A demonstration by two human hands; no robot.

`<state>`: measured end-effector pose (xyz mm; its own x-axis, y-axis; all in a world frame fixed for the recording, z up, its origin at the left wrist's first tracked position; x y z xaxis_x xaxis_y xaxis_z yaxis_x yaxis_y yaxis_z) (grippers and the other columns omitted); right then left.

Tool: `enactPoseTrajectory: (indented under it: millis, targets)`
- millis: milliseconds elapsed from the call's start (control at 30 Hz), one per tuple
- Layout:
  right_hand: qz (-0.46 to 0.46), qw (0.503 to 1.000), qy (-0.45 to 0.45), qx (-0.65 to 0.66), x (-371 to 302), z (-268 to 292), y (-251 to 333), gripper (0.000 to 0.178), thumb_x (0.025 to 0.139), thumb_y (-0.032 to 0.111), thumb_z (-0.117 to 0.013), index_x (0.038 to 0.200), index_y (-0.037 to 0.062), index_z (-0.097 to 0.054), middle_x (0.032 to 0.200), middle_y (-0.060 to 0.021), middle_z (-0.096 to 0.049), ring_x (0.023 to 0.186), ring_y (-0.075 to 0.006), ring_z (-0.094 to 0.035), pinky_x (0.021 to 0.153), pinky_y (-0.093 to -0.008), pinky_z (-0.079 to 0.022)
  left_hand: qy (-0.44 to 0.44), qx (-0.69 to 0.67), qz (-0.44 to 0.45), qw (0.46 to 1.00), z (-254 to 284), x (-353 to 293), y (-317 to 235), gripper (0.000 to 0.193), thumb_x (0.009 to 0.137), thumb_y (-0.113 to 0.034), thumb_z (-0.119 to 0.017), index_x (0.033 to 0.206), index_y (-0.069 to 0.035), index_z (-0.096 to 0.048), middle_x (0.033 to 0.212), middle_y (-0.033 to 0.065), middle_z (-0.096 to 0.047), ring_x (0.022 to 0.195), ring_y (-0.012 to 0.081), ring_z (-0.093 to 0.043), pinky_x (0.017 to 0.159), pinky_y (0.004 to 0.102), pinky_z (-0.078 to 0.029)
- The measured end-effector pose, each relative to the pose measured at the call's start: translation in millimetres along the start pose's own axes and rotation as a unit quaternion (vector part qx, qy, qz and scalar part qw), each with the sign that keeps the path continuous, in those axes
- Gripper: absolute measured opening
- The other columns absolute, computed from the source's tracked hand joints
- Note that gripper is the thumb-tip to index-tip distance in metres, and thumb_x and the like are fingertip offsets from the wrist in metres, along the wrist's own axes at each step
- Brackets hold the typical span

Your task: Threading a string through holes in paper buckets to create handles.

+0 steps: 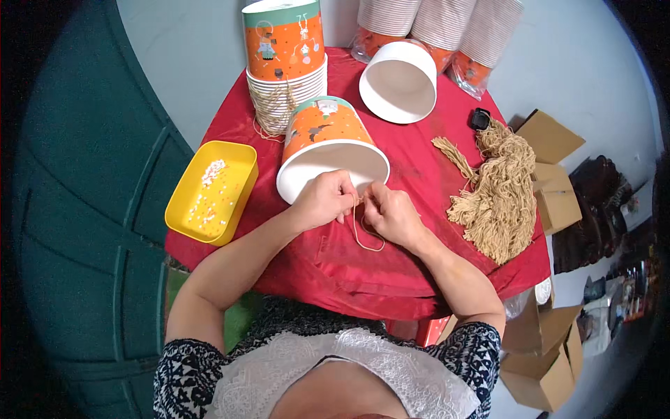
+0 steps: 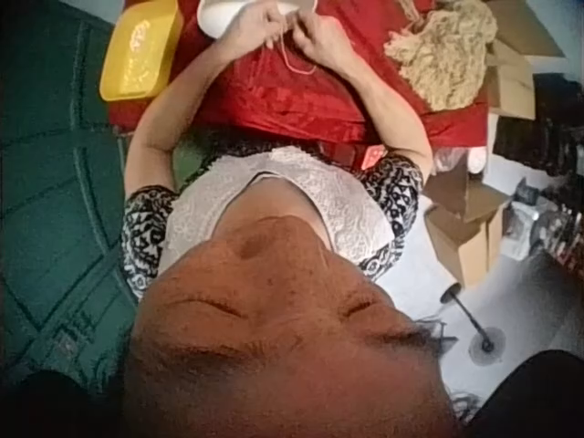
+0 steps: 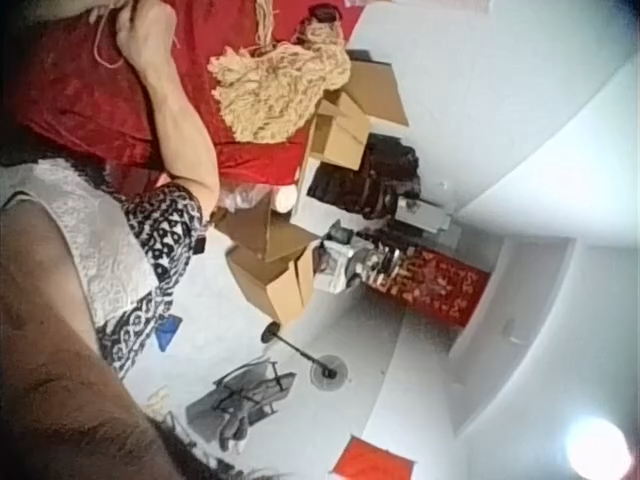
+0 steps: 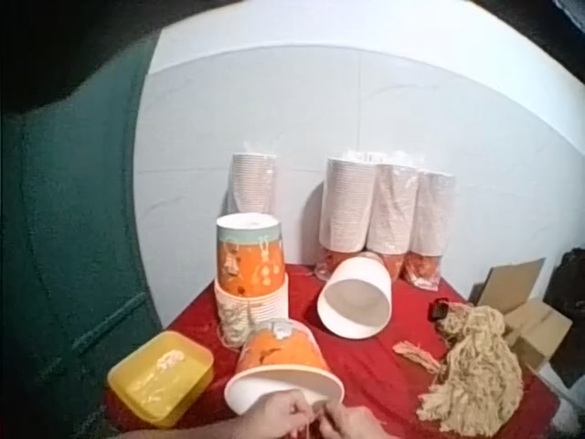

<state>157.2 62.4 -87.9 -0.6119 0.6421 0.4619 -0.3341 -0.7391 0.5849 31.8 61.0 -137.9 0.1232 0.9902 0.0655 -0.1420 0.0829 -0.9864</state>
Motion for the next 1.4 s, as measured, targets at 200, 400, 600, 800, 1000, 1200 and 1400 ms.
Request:
enactPoseTrajectory:
  millis: [200,400,600,800,1000,1200,1400]
  targets:
    - [0.019,0.999,0.042,0.009,-4,-4,1,0.006,0.087,0.005,-0.061,0.089,-0.0001,-0.060,0.066,-0.0188,-0.061,0.055,-0.0313,-0.064,0.051,-0.0396,-0.049,0.000,-0.057,0.020,0.998,0,0,0,0.007,0.087,0.001,-0.059,0.081,0.001,-0.056,0.069,0.0076,-0.062,0.053,0.0118,-0.059,0.047,0.0252,-0.049]
    - [0.047,0.999,0.016,-0.006,-3,3,11,0.007,0.087,0.007,-0.064,0.090,0.0010,-0.064,0.065,-0.0175,-0.061,0.056,-0.0299,-0.064,0.051,-0.0385,-0.049,0.009,-0.073,0.004,0.997,-3,-1,-4,0.006,0.087,0.002,-0.061,0.082,0.000,-0.057,0.068,0.0057,-0.060,0.052,0.0099,-0.055,0.044,0.0241,-0.045]
    - [0.022,0.996,-0.072,-0.045,-1,13,10,0.008,0.088,0.011,-0.064,0.088,0.0033,-0.065,0.082,-0.0162,-0.064,0.069,-0.0354,-0.065,0.059,-0.0440,-0.052,0.009,-0.056,0.005,0.998,-4,-2,2,0.007,0.088,0.001,-0.062,0.084,0.000,-0.057,0.068,0.0030,-0.058,0.053,0.0083,-0.054,0.045,0.0234,-0.043]
    - [0.053,0.993,-0.100,-0.022,-1,8,3,0.007,0.084,0.003,-0.066,0.091,0.0012,-0.064,0.086,-0.0188,-0.062,0.081,-0.0369,-0.062,0.069,-0.0444,-0.051,-0.036,0.037,-0.090,0.995,-4,-3,-3,0.007,0.086,0.002,-0.062,0.085,0.000,-0.055,0.070,0.0049,-0.060,0.059,0.0128,-0.057,0.053,0.0297,-0.046]
    - [0.035,0.995,-0.098,-0.012,0,6,-4,0.011,0.083,0.003,-0.066,0.093,-0.0001,-0.064,0.084,-0.0190,-0.062,0.082,-0.0372,-0.062,0.070,-0.0454,-0.051,-0.063,0.273,-0.200,0.939,-16,-15,-47,0.011,0.079,0.006,-0.058,0.086,-0.001,-0.052,0.085,0.0142,-0.061,0.078,0.0346,-0.062,0.067,0.0432,-0.050]
    - [0.032,0.995,-0.097,-0.009,1,6,-1,0.011,0.082,0.001,-0.065,0.094,-0.0008,-0.064,0.084,-0.0202,-0.063,0.081,-0.0376,-0.062,0.070,-0.0456,-0.051,-0.054,0.392,-0.267,0.879,-27,-22,-57,0.016,0.080,0.002,-0.059,0.093,-0.003,-0.051,0.091,0.0151,-0.057,0.083,0.0365,-0.062,0.069,0.0447,-0.052]
    - [0.027,0.995,-0.099,-0.011,0,6,-4,0.012,0.082,0.001,-0.065,0.093,-0.0012,-0.065,0.082,-0.0203,-0.062,0.081,-0.0374,-0.063,0.070,-0.0456,-0.051,-0.083,0.488,-0.285,0.821,-33,-28,-65,0.012,0.083,0.000,-0.057,0.094,-0.002,-0.053,0.089,0.0157,-0.057,0.082,0.0327,-0.064,0.069,0.0409,-0.055]
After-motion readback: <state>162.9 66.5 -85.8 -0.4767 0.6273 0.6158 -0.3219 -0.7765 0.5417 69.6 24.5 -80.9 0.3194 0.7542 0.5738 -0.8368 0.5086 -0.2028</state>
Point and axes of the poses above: each hand's wrist, its own x-axis towards the middle knuckle, its own z-axis out of the back of the hand, y = z × x, the point moved 9 cm from there along x, towards the middle knuckle
